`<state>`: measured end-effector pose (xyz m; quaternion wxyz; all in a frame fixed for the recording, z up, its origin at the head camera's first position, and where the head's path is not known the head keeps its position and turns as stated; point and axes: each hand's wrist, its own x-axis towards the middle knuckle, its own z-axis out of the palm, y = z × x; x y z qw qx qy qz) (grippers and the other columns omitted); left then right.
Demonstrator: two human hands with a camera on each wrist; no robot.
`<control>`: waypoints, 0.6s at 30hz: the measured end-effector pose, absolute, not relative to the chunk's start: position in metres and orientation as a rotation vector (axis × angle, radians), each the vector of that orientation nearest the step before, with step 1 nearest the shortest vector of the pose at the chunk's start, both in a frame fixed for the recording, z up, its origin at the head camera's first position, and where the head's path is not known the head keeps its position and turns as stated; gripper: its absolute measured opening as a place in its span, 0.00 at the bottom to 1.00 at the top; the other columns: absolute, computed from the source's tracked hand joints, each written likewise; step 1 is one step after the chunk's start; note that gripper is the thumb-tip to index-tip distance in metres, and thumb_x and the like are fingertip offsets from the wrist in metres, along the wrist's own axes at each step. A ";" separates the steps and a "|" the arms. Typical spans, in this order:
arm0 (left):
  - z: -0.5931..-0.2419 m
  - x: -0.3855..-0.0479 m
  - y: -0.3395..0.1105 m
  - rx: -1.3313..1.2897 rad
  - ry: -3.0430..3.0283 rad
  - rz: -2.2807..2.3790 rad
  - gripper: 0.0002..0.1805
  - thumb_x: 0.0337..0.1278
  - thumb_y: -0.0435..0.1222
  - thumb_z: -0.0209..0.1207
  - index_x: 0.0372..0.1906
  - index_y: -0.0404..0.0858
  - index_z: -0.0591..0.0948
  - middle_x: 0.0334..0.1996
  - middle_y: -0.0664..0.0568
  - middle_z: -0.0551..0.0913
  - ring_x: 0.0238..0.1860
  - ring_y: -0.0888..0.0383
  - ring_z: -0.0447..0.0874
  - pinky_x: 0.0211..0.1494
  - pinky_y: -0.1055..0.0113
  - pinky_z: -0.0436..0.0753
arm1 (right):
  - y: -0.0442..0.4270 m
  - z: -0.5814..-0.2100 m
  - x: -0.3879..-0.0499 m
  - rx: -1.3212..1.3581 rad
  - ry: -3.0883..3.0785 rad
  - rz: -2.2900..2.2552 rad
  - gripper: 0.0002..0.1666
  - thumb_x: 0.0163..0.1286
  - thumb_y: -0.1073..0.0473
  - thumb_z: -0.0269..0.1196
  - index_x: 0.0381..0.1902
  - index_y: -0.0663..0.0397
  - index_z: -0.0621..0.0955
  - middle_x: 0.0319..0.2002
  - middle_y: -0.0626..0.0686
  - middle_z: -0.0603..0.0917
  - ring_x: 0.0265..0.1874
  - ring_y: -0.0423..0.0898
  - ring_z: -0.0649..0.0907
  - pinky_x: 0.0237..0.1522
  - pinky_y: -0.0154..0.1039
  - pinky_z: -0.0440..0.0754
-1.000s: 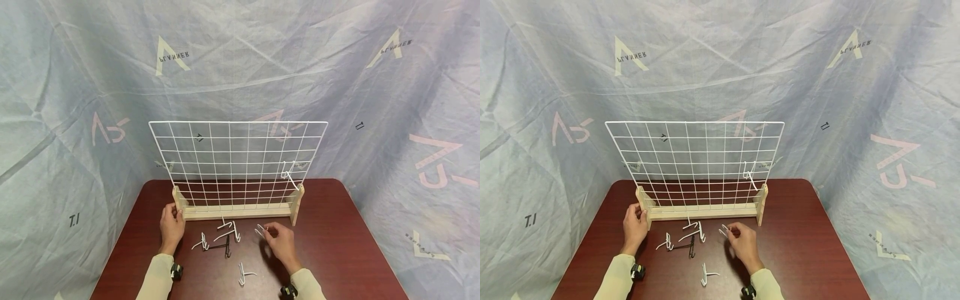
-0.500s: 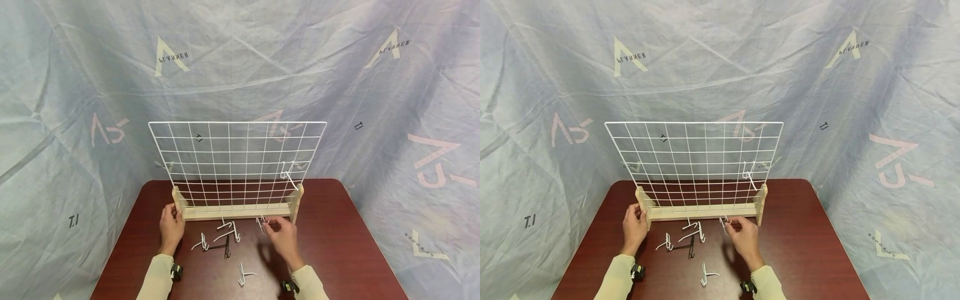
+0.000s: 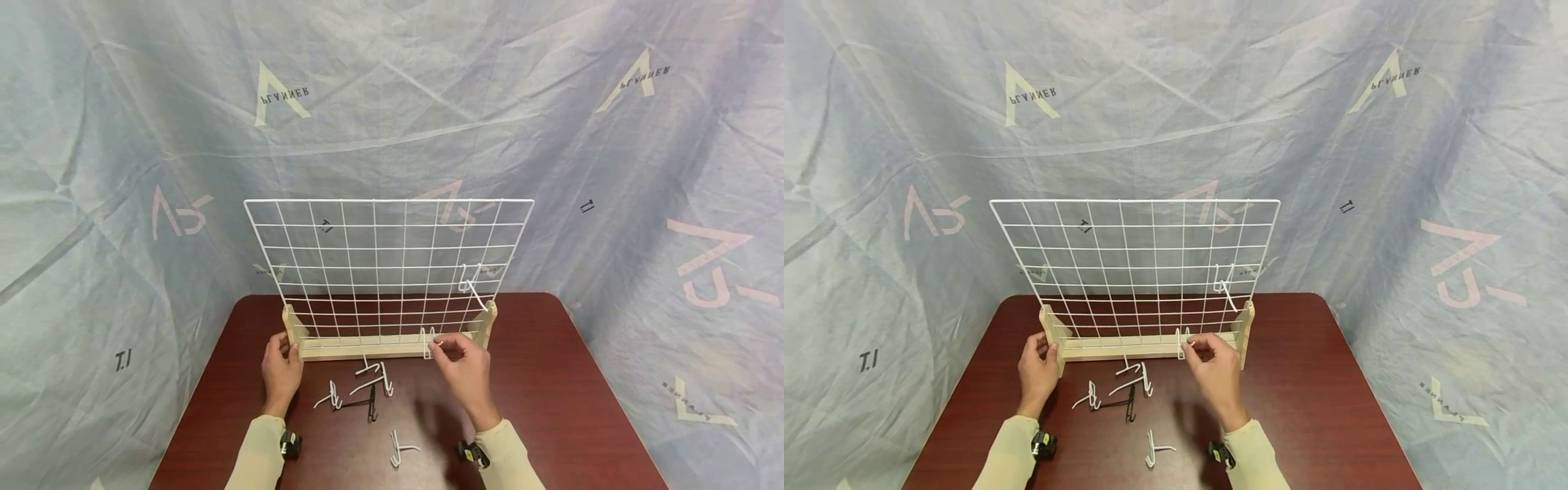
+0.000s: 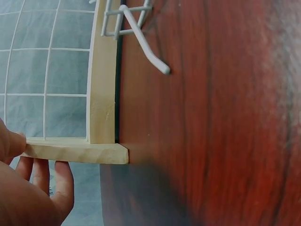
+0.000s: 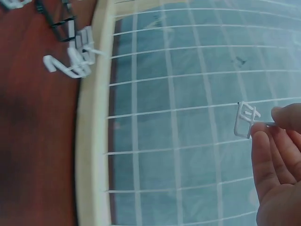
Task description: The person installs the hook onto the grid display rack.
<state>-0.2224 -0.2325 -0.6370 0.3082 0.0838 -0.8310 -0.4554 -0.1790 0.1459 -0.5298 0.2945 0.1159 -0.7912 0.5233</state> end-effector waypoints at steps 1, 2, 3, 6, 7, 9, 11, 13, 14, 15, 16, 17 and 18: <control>-0.637 -0.222 -0.232 0.235 -2.194 -1.218 0.17 0.68 0.25 0.63 0.59 0.31 0.79 0.52 0.34 0.84 0.53 0.36 0.88 0.51 0.44 0.87 | 0.145 -0.526 -0.180 0.309 -2.094 1.408 0.08 0.62 0.67 0.78 0.35 0.48 0.90 0.33 0.49 0.93 0.28 0.35 0.89 0.32 0.26 0.86; -0.637 -0.222 -0.232 0.249 -2.192 -1.234 0.17 0.69 0.26 0.63 0.59 0.32 0.79 0.52 0.34 0.84 0.53 0.37 0.88 0.51 0.46 0.87 | 0.144 -0.522 -0.180 0.310 -2.081 1.418 0.08 0.62 0.67 0.78 0.35 0.49 0.90 0.33 0.50 0.93 0.29 0.36 0.90 0.33 0.26 0.86; -0.637 -0.222 -0.232 0.261 -2.188 -1.249 0.17 0.69 0.26 0.63 0.60 0.32 0.80 0.52 0.35 0.84 0.54 0.37 0.88 0.51 0.48 0.87 | 0.143 -0.518 -0.181 0.310 -2.070 1.420 0.08 0.62 0.67 0.78 0.35 0.50 0.90 0.33 0.50 0.93 0.29 0.37 0.90 0.34 0.26 0.86; -0.637 -0.221 -0.232 0.294 -2.179 -1.285 0.17 0.69 0.27 0.63 0.60 0.34 0.80 0.53 0.38 0.85 0.54 0.39 0.88 0.50 0.51 0.87 | 0.141 -0.507 -0.184 0.302 -2.037 1.406 0.08 0.60 0.68 0.78 0.35 0.53 0.90 0.33 0.52 0.93 0.30 0.38 0.91 0.35 0.26 0.86; -0.637 -0.221 -0.232 0.301 -2.173 -1.293 0.17 0.70 0.28 0.63 0.61 0.34 0.81 0.53 0.38 0.85 0.55 0.39 0.88 0.50 0.50 0.87 | 0.140 -0.504 -0.185 0.297 -2.028 1.399 0.08 0.60 0.68 0.79 0.35 0.54 0.90 0.33 0.52 0.93 0.30 0.39 0.91 0.35 0.27 0.86; -0.637 -0.221 -0.231 0.304 -2.160 -1.303 0.17 0.70 0.28 0.63 0.61 0.34 0.81 0.53 0.37 0.85 0.54 0.38 0.89 0.50 0.47 0.87 | 0.138 -0.498 -0.187 0.282 -2.015 1.375 0.09 0.58 0.69 0.79 0.35 0.55 0.90 0.32 0.53 0.93 0.29 0.40 0.91 0.35 0.27 0.86; -0.637 -0.221 -0.231 0.302 -2.154 -1.307 0.17 0.70 0.29 0.63 0.61 0.33 0.81 0.53 0.37 0.86 0.55 0.38 0.89 0.50 0.42 0.86 | 0.137 -0.495 -0.189 0.273 -2.003 1.372 0.10 0.57 0.70 0.80 0.35 0.56 0.90 0.31 0.54 0.93 0.28 0.41 0.91 0.34 0.28 0.86; -0.637 -0.220 -0.231 0.301 -2.153 -1.304 0.17 0.71 0.29 0.63 0.61 0.34 0.81 0.53 0.36 0.86 0.55 0.38 0.89 0.51 0.42 0.87 | 0.137 -0.491 -0.190 0.268 -2.002 1.372 0.10 0.57 0.69 0.80 0.35 0.54 0.91 0.32 0.53 0.93 0.29 0.41 0.91 0.34 0.26 0.85; -0.637 -0.220 -0.231 0.301 -2.153 -1.300 0.17 0.71 0.29 0.64 0.61 0.34 0.81 0.53 0.36 0.86 0.55 0.38 0.89 0.51 0.44 0.87 | 0.137 -0.490 -0.191 0.271 -2.000 1.371 0.10 0.57 0.69 0.80 0.35 0.54 0.91 0.32 0.52 0.94 0.29 0.40 0.91 0.35 0.25 0.85; -0.636 -0.220 -0.230 0.302 -2.155 -1.296 0.17 0.71 0.30 0.64 0.61 0.34 0.81 0.53 0.37 0.86 0.55 0.39 0.89 0.50 0.48 0.87 | 0.136 -0.488 -0.192 0.278 -1.996 1.379 0.10 0.58 0.68 0.80 0.36 0.53 0.91 0.33 0.52 0.94 0.29 0.40 0.91 0.35 0.25 0.84; -0.636 -0.220 -0.230 0.304 -2.158 -1.290 0.17 0.71 0.30 0.64 0.61 0.34 0.81 0.53 0.37 0.86 0.55 0.39 0.89 0.50 0.55 0.87 | 0.136 -0.486 -0.192 0.284 -1.996 1.378 0.09 0.58 0.67 0.80 0.36 0.52 0.91 0.33 0.51 0.94 0.29 0.39 0.91 0.34 0.24 0.84; -0.635 -0.219 -0.230 0.305 -2.155 -1.288 0.17 0.71 0.30 0.64 0.60 0.34 0.81 0.53 0.37 0.86 0.54 0.39 0.89 0.49 0.62 0.86 | 0.135 -0.484 -0.192 0.291 -1.995 1.378 0.09 0.59 0.67 0.80 0.36 0.52 0.91 0.33 0.51 0.94 0.29 0.39 0.91 0.34 0.23 0.83; -0.635 -0.219 -0.230 0.305 -2.153 -1.287 0.17 0.71 0.30 0.64 0.60 0.34 0.81 0.53 0.37 0.86 0.54 0.39 0.89 0.48 0.70 0.84 | 0.135 -0.482 -0.193 0.306 -1.993 1.376 0.08 0.60 0.66 0.79 0.36 0.51 0.91 0.33 0.50 0.94 0.29 0.38 0.91 0.34 0.23 0.83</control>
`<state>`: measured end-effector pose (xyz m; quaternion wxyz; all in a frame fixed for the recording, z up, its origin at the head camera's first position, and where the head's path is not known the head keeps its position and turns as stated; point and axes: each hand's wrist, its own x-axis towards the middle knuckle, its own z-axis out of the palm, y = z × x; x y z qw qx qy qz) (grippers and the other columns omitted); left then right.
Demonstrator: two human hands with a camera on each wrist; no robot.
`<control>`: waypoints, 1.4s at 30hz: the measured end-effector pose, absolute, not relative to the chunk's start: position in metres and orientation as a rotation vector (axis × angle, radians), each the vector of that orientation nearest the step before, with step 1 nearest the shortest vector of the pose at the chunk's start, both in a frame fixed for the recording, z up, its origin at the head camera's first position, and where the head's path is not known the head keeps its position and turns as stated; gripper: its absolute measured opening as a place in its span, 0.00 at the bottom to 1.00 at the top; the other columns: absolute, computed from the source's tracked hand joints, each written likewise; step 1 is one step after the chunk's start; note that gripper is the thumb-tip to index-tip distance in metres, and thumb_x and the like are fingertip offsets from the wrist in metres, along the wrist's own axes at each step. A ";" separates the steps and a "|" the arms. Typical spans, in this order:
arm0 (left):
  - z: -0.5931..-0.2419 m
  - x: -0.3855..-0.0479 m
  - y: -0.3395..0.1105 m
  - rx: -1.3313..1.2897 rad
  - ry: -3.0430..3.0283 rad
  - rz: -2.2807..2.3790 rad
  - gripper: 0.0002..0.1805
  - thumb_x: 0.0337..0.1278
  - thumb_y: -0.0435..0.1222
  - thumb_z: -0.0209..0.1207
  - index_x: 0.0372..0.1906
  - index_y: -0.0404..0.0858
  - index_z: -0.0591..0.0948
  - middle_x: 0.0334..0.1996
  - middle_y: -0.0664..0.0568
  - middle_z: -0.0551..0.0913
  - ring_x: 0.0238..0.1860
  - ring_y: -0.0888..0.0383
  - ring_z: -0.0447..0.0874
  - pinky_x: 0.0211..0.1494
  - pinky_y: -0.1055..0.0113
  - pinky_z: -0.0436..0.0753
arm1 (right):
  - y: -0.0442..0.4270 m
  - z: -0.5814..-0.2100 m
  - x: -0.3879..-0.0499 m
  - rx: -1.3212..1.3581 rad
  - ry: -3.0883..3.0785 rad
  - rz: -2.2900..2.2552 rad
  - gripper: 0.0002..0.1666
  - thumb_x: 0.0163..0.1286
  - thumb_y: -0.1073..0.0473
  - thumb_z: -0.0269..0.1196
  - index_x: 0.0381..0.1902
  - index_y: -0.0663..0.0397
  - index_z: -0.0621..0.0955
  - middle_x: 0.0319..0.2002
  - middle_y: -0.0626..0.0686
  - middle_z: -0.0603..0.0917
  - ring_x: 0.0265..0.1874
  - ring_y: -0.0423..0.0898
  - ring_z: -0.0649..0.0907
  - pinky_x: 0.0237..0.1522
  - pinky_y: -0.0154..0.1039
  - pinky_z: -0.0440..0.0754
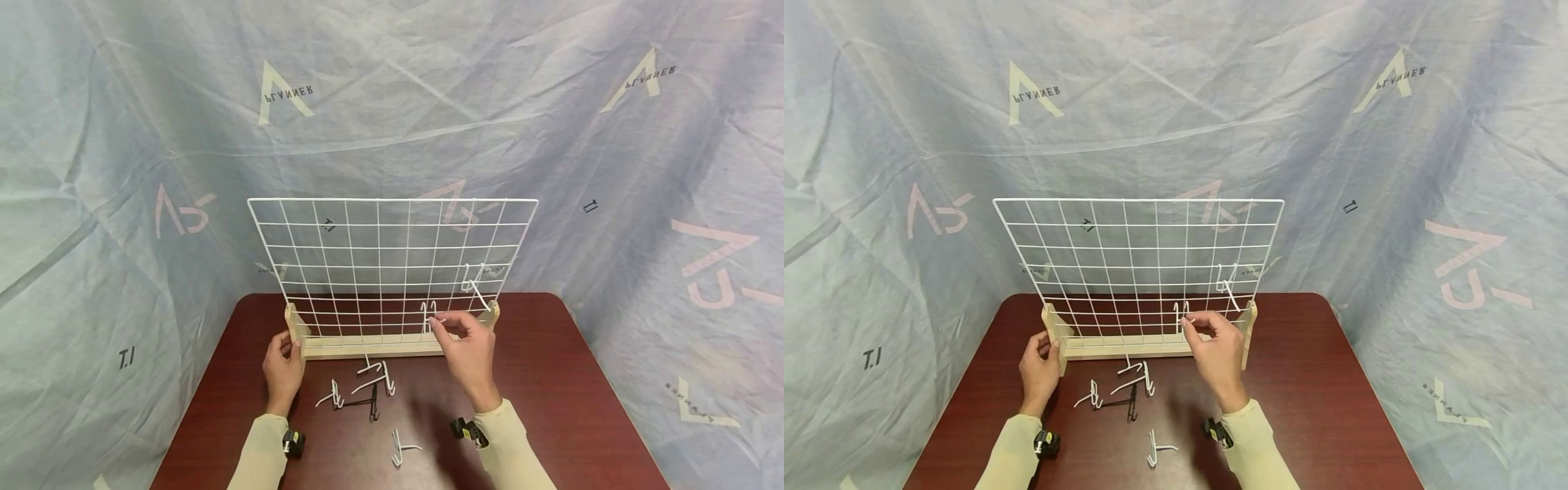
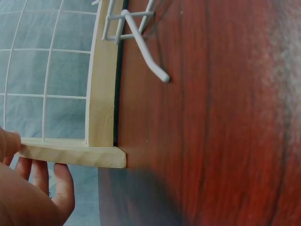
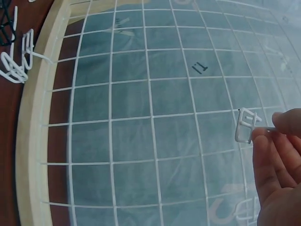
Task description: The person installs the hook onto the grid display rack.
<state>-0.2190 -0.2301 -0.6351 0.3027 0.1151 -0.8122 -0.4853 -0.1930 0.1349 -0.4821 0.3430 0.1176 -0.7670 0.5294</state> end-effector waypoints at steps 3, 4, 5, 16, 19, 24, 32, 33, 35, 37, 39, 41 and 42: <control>-0.634 -0.219 -0.229 0.298 -2.139 -1.298 0.17 0.70 0.29 0.64 0.60 0.33 0.81 0.53 0.36 0.86 0.54 0.38 0.89 0.45 0.87 0.73 | 0.133 -0.475 -0.195 0.345 -1.976 1.367 0.07 0.61 0.65 0.78 0.37 0.52 0.91 0.33 0.50 0.94 0.28 0.39 0.90 0.33 0.25 0.83; -0.634 -0.219 -0.229 0.296 -2.133 -1.303 0.17 0.70 0.28 0.64 0.60 0.33 0.82 0.53 0.36 0.86 0.54 0.38 0.89 0.45 0.90 0.70 | 0.133 -0.472 -0.196 0.360 -1.969 1.359 0.07 0.62 0.65 0.78 0.37 0.52 0.91 0.33 0.50 0.94 0.28 0.40 0.90 0.33 0.25 0.83; -0.634 -0.219 -0.229 0.293 -2.126 -1.307 0.17 0.70 0.28 0.64 0.60 0.33 0.82 0.53 0.35 0.86 0.54 0.38 0.89 0.45 0.92 0.69 | 0.132 -0.470 -0.198 0.377 -1.958 1.356 0.07 0.61 0.66 0.78 0.37 0.54 0.91 0.34 0.51 0.94 0.28 0.41 0.90 0.32 0.25 0.83; -0.636 -0.220 -0.229 0.297 -2.103 -1.332 0.17 0.70 0.27 0.64 0.60 0.33 0.82 0.53 0.35 0.85 0.55 0.38 0.88 0.45 0.93 0.68 | 0.125 -0.448 -0.212 0.411 -1.900 1.266 0.06 0.61 0.65 0.78 0.37 0.53 0.92 0.31 0.52 0.93 0.26 0.45 0.90 0.30 0.29 0.84; -0.638 -0.220 -0.229 0.293 -2.104 -1.325 0.16 0.70 0.28 0.64 0.60 0.33 0.82 0.53 0.36 0.85 0.54 0.38 0.88 0.45 0.93 0.68 | 0.124 -0.442 -0.215 0.413 -1.908 1.224 0.05 0.63 0.62 0.78 0.36 0.49 0.92 0.30 0.49 0.92 0.25 0.41 0.88 0.28 0.27 0.82; -0.641 -0.220 -0.229 0.289 -2.103 -1.309 0.16 0.71 0.28 0.64 0.60 0.33 0.82 0.53 0.35 0.85 0.54 0.37 0.88 0.45 0.92 0.68 | 0.122 -0.432 -0.221 0.423 -1.906 1.178 0.03 0.65 0.58 0.77 0.37 0.47 0.92 0.28 0.46 0.92 0.22 0.39 0.85 0.27 0.25 0.75; -0.639 -0.219 -0.229 0.277 -2.093 -1.308 0.16 0.70 0.27 0.64 0.60 0.32 0.81 0.53 0.34 0.85 0.54 0.36 0.88 0.45 0.92 0.69 | 0.118 -0.422 -0.233 0.464 -1.874 1.225 0.03 0.64 0.62 0.76 0.37 0.53 0.92 0.32 0.50 0.92 0.27 0.45 0.90 0.32 0.30 0.86; -0.639 -0.219 -0.229 0.277 -2.096 -1.307 0.16 0.70 0.27 0.64 0.59 0.32 0.81 0.53 0.34 0.85 0.54 0.36 0.88 0.45 0.92 0.69 | 0.118 -0.422 -0.235 0.475 -1.866 1.244 0.03 0.64 0.63 0.76 0.37 0.54 0.92 0.33 0.51 0.93 0.27 0.46 0.91 0.33 0.30 0.87; -0.638 -0.219 -0.228 0.276 -2.101 -1.302 0.16 0.70 0.27 0.64 0.59 0.32 0.81 0.53 0.34 0.85 0.53 0.36 0.89 0.45 0.92 0.68 | 0.117 -0.425 -0.238 0.489 -1.861 1.262 0.03 0.64 0.64 0.76 0.37 0.55 0.92 0.33 0.52 0.92 0.27 0.47 0.91 0.33 0.29 0.87; -0.638 -0.219 -0.228 0.273 -2.105 -1.299 0.16 0.69 0.27 0.64 0.59 0.32 0.81 0.52 0.34 0.85 0.53 0.37 0.89 0.45 0.93 0.67 | 0.117 -0.428 -0.241 0.502 -1.852 1.261 0.03 0.64 0.65 0.76 0.36 0.55 0.91 0.33 0.53 0.92 0.27 0.48 0.91 0.33 0.31 0.88; -0.638 -0.220 -0.228 0.272 -2.106 -1.299 0.16 0.69 0.27 0.65 0.59 0.32 0.82 0.52 0.34 0.85 0.53 0.37 0.89 0.44 0.93 0.67 | 0.117 -0.432 -0.244 0.504 -1.856 1.238 0.03 0.64 0.65 0.76 0.36 0.54 0.91 0.34 0.53 0.92 0.27 0.48 0.91 0.33 0.34 0.89; -0.638 -0.220 -0.229 0.270 -2.105 -1.299 0.16 0.69 0.26 0.65 0.59 0.32 0.82 0.52 0.34 0.86 0.53 0.37 0.89 0.44 0.92 0.67 | 0.117 -0.435 -0.245 0.506 -1.869 1.208 0.03 0.64 0.65 0.76 0.35 0.53 0.91 0.34 0.52 0.92 0.28 0.47 0.91 0.34 0.36 0.89; -0.638 -0.220 -0.229 0.270 -2.105 -1.299 0.16 0.69 0.26 0.65 0.58 0.32 0.82 0.52 0.34 0.86 0.52 0.37 0.89 0.44 0.92 0.68 | 0.118 -0.436 -0.245 0.503 -1.877 1.191 0.03 0.64 0.65 0.76 0.35 0.53 0.91 0.35 0.52 0.92 0.29 0.47 0.91 0.34 0.36 0.89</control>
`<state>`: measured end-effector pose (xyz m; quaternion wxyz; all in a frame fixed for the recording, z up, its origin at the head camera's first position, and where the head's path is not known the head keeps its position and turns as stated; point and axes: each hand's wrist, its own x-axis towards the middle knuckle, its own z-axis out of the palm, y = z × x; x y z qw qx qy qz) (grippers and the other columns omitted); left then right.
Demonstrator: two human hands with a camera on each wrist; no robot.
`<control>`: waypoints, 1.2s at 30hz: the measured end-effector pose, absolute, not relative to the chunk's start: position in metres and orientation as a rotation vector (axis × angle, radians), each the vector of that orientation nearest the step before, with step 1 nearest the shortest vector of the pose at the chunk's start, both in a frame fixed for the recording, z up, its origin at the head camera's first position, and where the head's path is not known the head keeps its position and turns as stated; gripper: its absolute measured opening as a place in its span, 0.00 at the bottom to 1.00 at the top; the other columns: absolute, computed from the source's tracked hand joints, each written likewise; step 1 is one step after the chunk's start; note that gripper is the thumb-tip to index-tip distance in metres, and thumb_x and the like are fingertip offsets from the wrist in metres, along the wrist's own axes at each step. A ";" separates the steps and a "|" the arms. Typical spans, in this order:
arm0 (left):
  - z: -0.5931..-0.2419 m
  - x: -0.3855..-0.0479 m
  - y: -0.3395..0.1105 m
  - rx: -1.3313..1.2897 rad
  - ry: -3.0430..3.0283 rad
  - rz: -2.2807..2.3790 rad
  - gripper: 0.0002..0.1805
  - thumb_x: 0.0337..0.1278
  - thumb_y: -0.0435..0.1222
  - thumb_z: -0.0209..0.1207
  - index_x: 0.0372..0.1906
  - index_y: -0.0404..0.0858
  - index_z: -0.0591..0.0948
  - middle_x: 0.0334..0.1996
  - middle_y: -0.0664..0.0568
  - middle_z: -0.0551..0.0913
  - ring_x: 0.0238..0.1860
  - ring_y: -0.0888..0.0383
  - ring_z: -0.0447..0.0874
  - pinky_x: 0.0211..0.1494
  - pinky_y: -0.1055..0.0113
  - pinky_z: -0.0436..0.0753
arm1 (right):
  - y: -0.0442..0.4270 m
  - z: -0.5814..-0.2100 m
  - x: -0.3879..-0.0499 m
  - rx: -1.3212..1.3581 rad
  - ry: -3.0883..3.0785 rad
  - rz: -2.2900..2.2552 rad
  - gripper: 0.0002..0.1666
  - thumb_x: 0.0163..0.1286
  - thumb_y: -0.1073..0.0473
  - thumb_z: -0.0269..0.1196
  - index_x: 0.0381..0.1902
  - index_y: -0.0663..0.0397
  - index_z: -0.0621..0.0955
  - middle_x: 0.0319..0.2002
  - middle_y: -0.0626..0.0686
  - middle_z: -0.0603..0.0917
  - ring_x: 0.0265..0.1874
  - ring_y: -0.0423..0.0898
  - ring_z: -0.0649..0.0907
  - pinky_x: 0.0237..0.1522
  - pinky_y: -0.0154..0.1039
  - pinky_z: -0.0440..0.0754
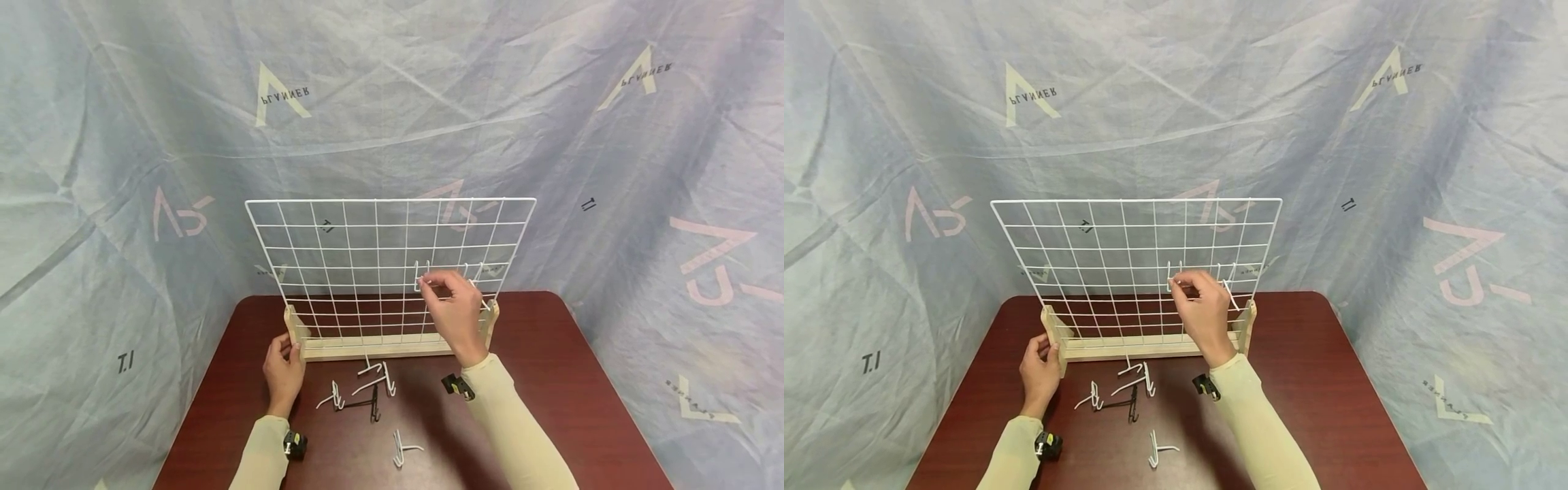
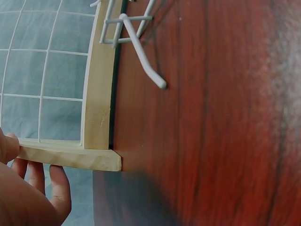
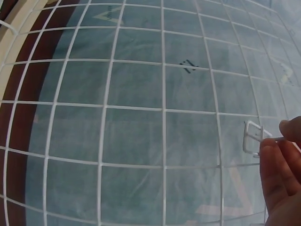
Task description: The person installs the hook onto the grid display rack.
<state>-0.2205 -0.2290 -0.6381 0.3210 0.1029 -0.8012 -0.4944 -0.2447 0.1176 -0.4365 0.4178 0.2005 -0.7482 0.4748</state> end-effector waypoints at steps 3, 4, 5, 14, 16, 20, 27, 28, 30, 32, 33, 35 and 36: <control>-0.639 -0.221 -0.230 0.274 -2.100 -1.296 0.15 0.68 0.26 0.65 0.58 0.32 0.82 0.51 0.34 0.86 0.52 0.38 0.89 0.44 0.91 0.69 | 0.119 -0.441 -0.244 0.491 -1.912 1.152 0.03 0.64 0.63 0.76 0.35 0.51 0.91 0.37 0.50 0.93 0.32 0.47 0.91 0.36 0.36 0.88; -0.640 -0.221 -0.230 0.277 -2.101 -1.295 0.15 0.68 0.26 0.65 0.57 0.32 0.82 0.51 0.34 0.86 0.51 0.38 0.89 0.44 0.91 0.69 | 0.119 -0.443 -0.243 0.487 -1.923 1.147 0.03 0.64 0.63 0.76 0.35 0.51 0.91 0.37 0.50 0.93 0.33 0.46 0.91 0.37 0.36 0.88; -0.640 -0.221 -0.230 0.277 -2.101 -1.293 0.15 0.68 0.26 0.65 0.57 0.32 0.82 0.50 0.34 0.86 0.51 0.38 0.89 0.44 0.91 0.69 | 0.119 -0.445 -0.243 0.482 -1.933 1.144 0.03 0.64 0.63 0.77 0.35 0.51 0.91 0.38 0.50 0.93 0.33 0.46 0.91 0.37 0.35 0.88; -0.634 -0.220 -0.232 0.288 -2.106 -1.304 0.15 0.69 0.26 0.64 0.58 0.32 0.82 0.52 0.34 0.85 0.53 0.36 0.88 0.46 0.91 0.68 | 0.119 -0.453 -0.243 0.490 -1.936 1.141 0.03 0.64 0.61 0.77 0.35 0.51 0.92 0.41 0.49 0.94 0.33 0.46 0.91 0.33 0.30 0.84; -0.632 -0.220 -0.232 0.298 -2.121 -1.303 0.15 0.70 0.27 0.64 0.58 0.32 0.81 0.53 0.34 0.85 0.54 0.37 0.88 0.46 0.91 0.67 | 0.118 -0.453 -0.243 0.489 -1.932 1.143 0.03 0.64 0.62 0.77 0.35 0.51 0.92 0.41 0.50 0.94 0.31 0.46 0.91 0.32 0.29 0.83; -0.631 -0.219 -0.232 0.310 -2.135 -1.304 0.15 0.70 0.28 0.64 0.59 0.32 0.81 0.53 0.35 0.85 0.55 0.37 0.88 0.46 0.90 0.68 | 0.117 -0.454 -0.242 0.479 -1.938 1.127 0.03 0.64 0.61 0.77 0.35 0.52 0.92 0.41 0.50 0.94 0.31 0.45 0.91 0.31 0.30 0.84; -0.635 -0.220 -0.232 0.317 -2.123 -1.314 0.15 0.69 0.27 0.65 0.58 0.33 0.82 0.53 0.35 0.86 0.53 0.38 0.89 0.46 0.88 0.70 | 0.120 -0.460 -0.238 0.454 -1.941 1.125 0.05 0.62 0.62 0.77 0.36 0.54 0.92 0.42 0.50 0.94 0.37 0.48 0.92 0.34 0.35 0.85; -0.635 -0.220 -0.232 0.315 -2.123 -1.315 0.15 0.69 0.27 0.65 0.58 0.33 0.82 0.53 0.35 0.86 0.53 0.38 0.89 0.46 0.89 0.69 | 0.121 -0.461 -0.237 0.445 -1.941 1.131 0.04 0.62 0.62 0.77 0.36 0.53 0.92 0.42 0.50 0.94 0.37 0.48 0.93 0.35 0.34 0.86; -0.636 -0.221 -0.231 0.310 -2.123 -1.320 0.15 0.69 0.27 0.65 0.58 0.33 0.82 0.53 0.35 0.86 0.54 0.38 0.89 0.46 0.90 0.69 | 0.122 -0.463 -0.236 0.424 -1.944 1.138 0.04 0.62 0.61 0.78 0.35 0.51 0.92 0.42 0.48 0.94 0.36 0.47 0.92 0.36 0.32 0.86; -0.637 -0.221 -0.231 0.305 -2.123 -1.326 0.15 0.70 0.27 0.65 0.59 0.33 0.82 0.53 0.35 0.86 0.54 0.37 0.89 0.46 0.91 0.68 | 0.124 -0.465 -0.235 0.409 -1.945 1.152 0.04 0.62 0.62 0.78 0.35 0.49 0.92 0.41 0.48 0.94 0.34 0.45 0.92 0.35 0.29 0.85; -0.637 -0.221 -0.231 0.304 -2.125 -1.329 0.16 0.70 0.28 0.64 0.59 0.33 0.82 0.53 0.35 0.86 0.54 0.37 0.88 0.46 0.91 0.68 | 0.125 -0.466 -0.234 0.403 -1.944 1.151 0.04 0.62 0.62 0.78 0.34 0.49 0.92 0.41 0.48 0.94 0.33 0.44 0.92 0.34 0.27 0.84; -0.638 -0.221 -0.231 0.305 -2.126 -1.336 0.16 0.70 0.28 0.64 0.59 0.33 0.82 0.53 0.36 0.85 0.55 0.37 0.88 0.45 0.92 0.68 | 0.127 -0.469 -0.233 0.398 -1.944 1.160 0.04 0.61 0.62 0.78 0.34 0.49 0.92 0.41 0.48 0.94 0.30 0.43 0.90 0.32 0.26 0.82; -0.638 -0.221 -0.231 0.306 -2.126 -1.340 0.16 0.70 0.28 0.64 0.59 0.33 0.82 0.53 0.35 0.85 0.55 0.37 0.88 0.46 0.92 0.68 | 0.127 -0.470 -0.233 0.399 -1.943 1.163 0.04 0.62 0.62 0.78 0.34 0.49 0.92 0.40 0.48 0.94 0.29 0.42 0.89 0.31 0.26 0.81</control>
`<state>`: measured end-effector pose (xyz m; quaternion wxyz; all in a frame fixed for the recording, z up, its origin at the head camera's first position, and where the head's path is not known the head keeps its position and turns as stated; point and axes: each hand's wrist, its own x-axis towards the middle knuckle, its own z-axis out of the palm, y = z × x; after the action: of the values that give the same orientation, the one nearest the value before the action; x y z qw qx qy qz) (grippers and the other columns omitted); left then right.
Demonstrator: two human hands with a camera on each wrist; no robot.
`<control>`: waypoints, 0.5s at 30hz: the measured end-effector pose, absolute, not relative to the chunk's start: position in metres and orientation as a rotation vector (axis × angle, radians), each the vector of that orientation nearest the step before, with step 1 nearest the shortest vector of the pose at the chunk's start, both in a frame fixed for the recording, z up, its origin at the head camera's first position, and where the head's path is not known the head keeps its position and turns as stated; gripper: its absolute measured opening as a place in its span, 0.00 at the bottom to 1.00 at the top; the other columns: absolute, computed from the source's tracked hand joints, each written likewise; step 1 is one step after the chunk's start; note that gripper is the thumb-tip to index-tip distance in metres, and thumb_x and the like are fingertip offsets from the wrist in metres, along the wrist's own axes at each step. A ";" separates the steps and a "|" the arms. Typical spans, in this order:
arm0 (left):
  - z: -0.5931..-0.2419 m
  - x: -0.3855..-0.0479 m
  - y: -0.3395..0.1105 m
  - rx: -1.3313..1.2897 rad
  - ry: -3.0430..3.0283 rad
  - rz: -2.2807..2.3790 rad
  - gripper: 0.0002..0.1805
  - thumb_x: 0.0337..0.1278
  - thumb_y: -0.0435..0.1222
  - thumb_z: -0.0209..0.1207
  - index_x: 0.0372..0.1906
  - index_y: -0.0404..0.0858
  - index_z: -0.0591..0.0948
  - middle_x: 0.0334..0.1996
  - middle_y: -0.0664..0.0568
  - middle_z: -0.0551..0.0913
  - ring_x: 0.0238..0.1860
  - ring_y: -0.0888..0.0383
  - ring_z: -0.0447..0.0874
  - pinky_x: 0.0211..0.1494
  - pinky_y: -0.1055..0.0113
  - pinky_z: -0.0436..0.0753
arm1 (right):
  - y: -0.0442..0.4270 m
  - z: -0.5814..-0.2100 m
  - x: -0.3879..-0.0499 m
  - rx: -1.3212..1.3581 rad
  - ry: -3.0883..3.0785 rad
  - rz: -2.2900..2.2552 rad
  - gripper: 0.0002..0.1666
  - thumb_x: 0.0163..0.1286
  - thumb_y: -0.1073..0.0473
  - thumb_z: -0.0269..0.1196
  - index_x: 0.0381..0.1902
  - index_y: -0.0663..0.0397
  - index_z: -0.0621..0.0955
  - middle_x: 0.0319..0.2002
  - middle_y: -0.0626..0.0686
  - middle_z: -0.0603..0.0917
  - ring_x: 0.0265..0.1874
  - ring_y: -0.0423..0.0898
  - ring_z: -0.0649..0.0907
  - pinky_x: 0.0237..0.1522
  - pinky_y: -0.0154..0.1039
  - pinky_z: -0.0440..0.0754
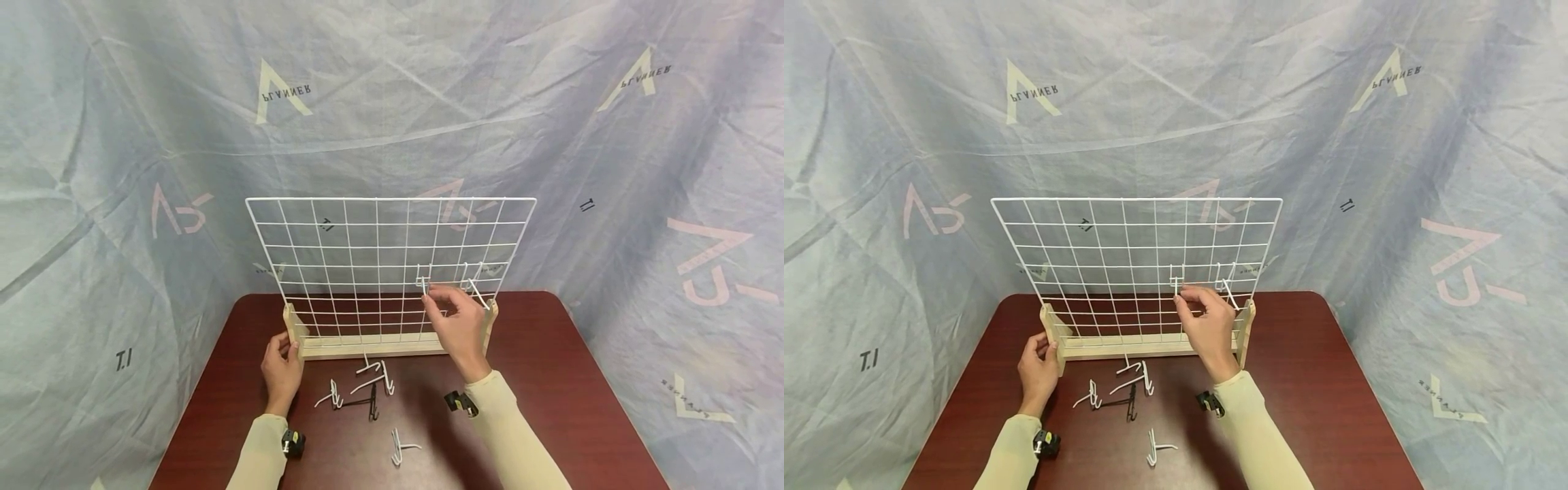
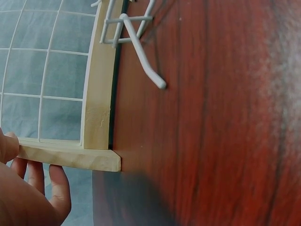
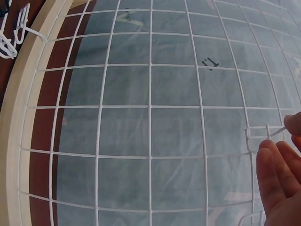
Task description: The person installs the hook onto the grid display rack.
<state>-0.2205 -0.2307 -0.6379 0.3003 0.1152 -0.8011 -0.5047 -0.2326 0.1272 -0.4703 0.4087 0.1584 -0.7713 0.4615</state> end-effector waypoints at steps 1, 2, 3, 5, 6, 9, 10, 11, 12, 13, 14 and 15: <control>-0.638 -0.220 -0.231 0.308 -2.126 -1.343 0.16 0.71 0.28 0.64 0.59 0.33 0.82 0.54 0.35 0.85 0.55 0.37 0.88 0.46 0.92 0.68 | 0.128 -0.471 -0.232 0.403 -1.940 1.171 0.04 0.62 0.63 0.78 0.34 0.49 0.92 0.40 0.49 0.94 0.28 0.42 0.89 0.29 0.27 0.81; -0.638 -0.220 -0.231 0.310 -2.127 -1.343 0.16 0.71 0.28 0.64 0.59 0.33 0.82 0.54 0.35 0.85 0.55 0.37 0.88 0.46 0.92 0.67 | 0.128 -0.473 -0.231 0.408 -1.942 1.171 0.04 0.62 0.63 0.78 0.34 0.50 0.92 0.40 0.50 0.94 0.27 0.43 0.88 0.29 0.28 0.80; -0.639 -0.220 -0.231 0.313 -2.128 -1.343 0.16 0.71 0.28 0.64 0.59 0.33 0.82 0.54 0.35 0.85 0.55 0.37 0.88 0.45 0.92 0.67 | 0.129 -0.474 -0.230 0.412 -1.945 1.173 0.04 0.62 0.62 0.78 0.34 0.50 0.92 0.40 0.50 0.94 0.27 0.43 0.88 0.29 0.29 0.81; -0.639 -0.219 -0.231 0.316 -2.129 -1.342 0.16 0.71 0.27 0.64 0.59 0.33 0.82 0.54 0.35 0.85 0.55 0.37 0.88 0.45 0.92 0.67 | 0.130 -0.477 -0.227 0.421 -1.960 1.180 0.04 0.62 0.62 0.78 0.35 0.52 0.92 0.40 0.51 0.94 0.27 0.45 0.89 0.30 0.30 0.83; -0.639 -0.219 -0.231 0.317 -2.131 -1.340 0.16 0.71 0.28 0.64 0.59 0.33 0.82 0.54 0.35 0.85 0.55 0.37 0.88 0.45 0.92 0.67 | 0.130 -0.479 -0.226 0.421 -1.969 1.183 0.04 0.63 0.62 0.78 0.36 0.52 0.92 0.41 0.52 0.94 0.28 0.47 0.90 0.30 0.31 0.84; -0.640 -0.219 -0.231 0.311 -2.142 -1.331 0.16 0.71 0.29 0.64 0.60 0.34 0.82 0.54 0.36 0.85 0.55 0.38 0.88 0.46 0.90 0.68 | 0.133 -0.484 -0.220 0.409 -2.009 1.195 0.06 0.62 0.62 0.78 0.37 0.54 0.91 0.41 0.52 0.94 0.31 0.49 0.91 0.33 0.29 0.85; -0.640 -0.219 -0.231 0.309 -2.144 -1.329 0.16 0.71 0.29 0.64 0.60 0.34 0.82 0.54 0.36 0.85 0.55 0.38 0.88 0.46 0.90 0.68 | 0.133 -0.485 -0.218 0.403 -2.025 1.188 0.07 0.62 0.62 0.78 0.38 0.54 0.91 0.41 0.52 0.94 0.31 0.49 0.92 0.33 0.27 0.85; -0.640 -0.219 -0.231 0.306 -2.145 -1.329 0.16 0.71 0.29 0.64 0.60 0.34 0.82 0.54 0.36 0.85 0.55 0.39 0.88 0.46 0.90 0.69 | 0.134 -0.487 -0.217 0.396 -2.038 1.182 0.08 0.61 0.61 0.78 0.39 0.54 0.91 0.41 0.51 0.94 0.32 0.49 0.91 0.33 0.26 0.84; -0.640 -0.219 -0.231 0.302 -2.145 -1.328 0.16 0.72 0.29 0.64 0.60 0.34 0.82 0.54 0.37 0.85 0.55 0.39 0.88 0.46 0.89 0.69 | 0.135 -0.488 -0.215 0.392 -2.052 1.178 0.09 0.61 0.61 0.79 0.40 0.53 0.91 0.40 0.51 0.94 0.32 0.48 0.91 0.34 0.24 0.82; -0.639 -0.220 -0.231 0.300 -2.143 -1.328 0.16 0.72 0.29 0.64 0.60 0.34 0.82 0.53 0.37 0.85 0.55 0.39 0.88 0.46 0.90 0.69 | 0.136 -0.489 -0.214 0.392 -2.063 1.182 0.10 0.61 0.61 0.79 0.40 0.53 0.91 0.40 0.51 0.94 0.32 0.48 0.91 0.35 0.23 0.82; -0.639 -0.220 -0.231 0.299 -2.140 -1.331 0.15 0.71 0.29 0.64 0.60 0.34 0.82 0.53 0.37 0.85 0.55 0.39 0.88 0.46 0.90 0.69 | 0.136 -0.490 -0.213 0.395 -2.074 1.187 0.10 0.61 0.61 0.79 0.41 0.53 0.91 0.40 0.51 0.94 0.33 0.48 0.91 0.36 0.22 0.81; -0.639 -0.220 -0.232 0.299 -2.137 -1.333 0.15 0.71 0.29 0.64 0.60 0.34 0.82 0.53 0.37 0.85 0.55 0.39 0.88 0.46 0.90 0.69 | 0.137 -0.491 -0.212 0.400 -2.084 1.192 0.11 0.61 0.60 0.79 0.42 0.53 0.91 0.41 0.51 0.94 0.33 0.47 0.91 0.38 0.21 0.81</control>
<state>-0.2202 -0.2315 -0.6394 0.2980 0.1125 -0.8042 -0.5018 -0.2125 0.1370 -0.4915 0.3466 0.1541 -0.8031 0.4595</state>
